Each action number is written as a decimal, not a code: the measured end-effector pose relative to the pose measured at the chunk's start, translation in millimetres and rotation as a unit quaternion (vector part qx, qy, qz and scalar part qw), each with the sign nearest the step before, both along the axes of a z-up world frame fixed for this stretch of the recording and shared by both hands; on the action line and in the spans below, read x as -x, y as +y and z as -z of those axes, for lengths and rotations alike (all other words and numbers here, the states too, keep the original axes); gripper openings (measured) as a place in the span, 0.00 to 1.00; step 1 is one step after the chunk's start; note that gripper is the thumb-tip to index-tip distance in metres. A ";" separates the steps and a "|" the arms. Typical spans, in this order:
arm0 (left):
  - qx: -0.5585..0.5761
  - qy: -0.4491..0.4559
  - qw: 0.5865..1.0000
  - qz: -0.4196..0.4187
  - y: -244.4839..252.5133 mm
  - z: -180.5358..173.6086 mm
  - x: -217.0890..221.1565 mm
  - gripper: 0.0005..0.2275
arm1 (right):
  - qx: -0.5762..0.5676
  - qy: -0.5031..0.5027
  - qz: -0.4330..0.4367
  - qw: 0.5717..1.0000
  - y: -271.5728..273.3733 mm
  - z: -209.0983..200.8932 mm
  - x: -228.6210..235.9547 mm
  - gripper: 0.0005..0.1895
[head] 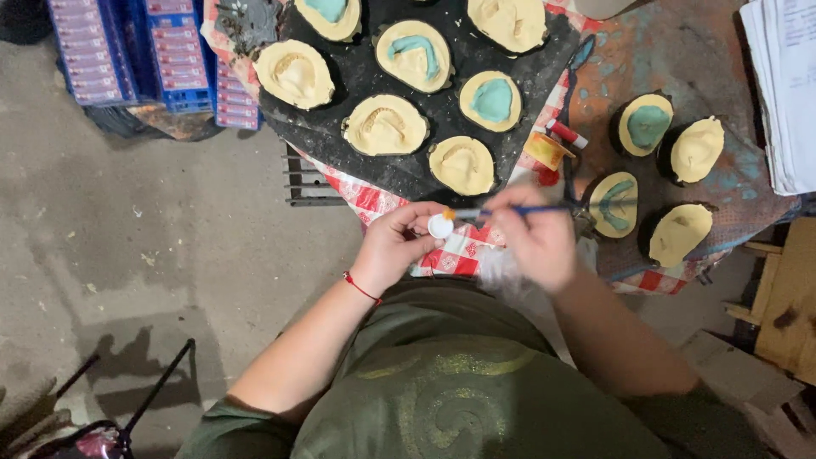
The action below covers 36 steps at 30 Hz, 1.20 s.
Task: The person pours a liquid from a white bottle into a small cap and uses a brush to apply the liquid to the interior of several yellow molds arranged on a black tray. The person moves between tables to retrieve the brush and return to the painting task.
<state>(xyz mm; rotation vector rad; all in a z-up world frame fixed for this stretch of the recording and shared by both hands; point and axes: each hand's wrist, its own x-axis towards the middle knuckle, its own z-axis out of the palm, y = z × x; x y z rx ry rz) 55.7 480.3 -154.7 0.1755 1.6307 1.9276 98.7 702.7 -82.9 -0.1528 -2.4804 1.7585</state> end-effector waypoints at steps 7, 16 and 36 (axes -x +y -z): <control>0.021 -0.006 1.000 -0.004 -16.7 -0.4 -13.9 0.20 | -0.056 0.019 -0.074 0.995 15.6 55.0 78.5 0.02; 0.058 -0.007 0.998 0.022 -24.7 -25.3 -22.6 0.20 | -0.122 -0.025 -0.056 0.991 35.5 60.2 98.0 0.04; 0.059 -0.010 0.998 0.026 -26.7 -32.2 -30.2 0.20 | -0.085 -0.063 0.013 0.994 33.1 54.9 91.1 0.03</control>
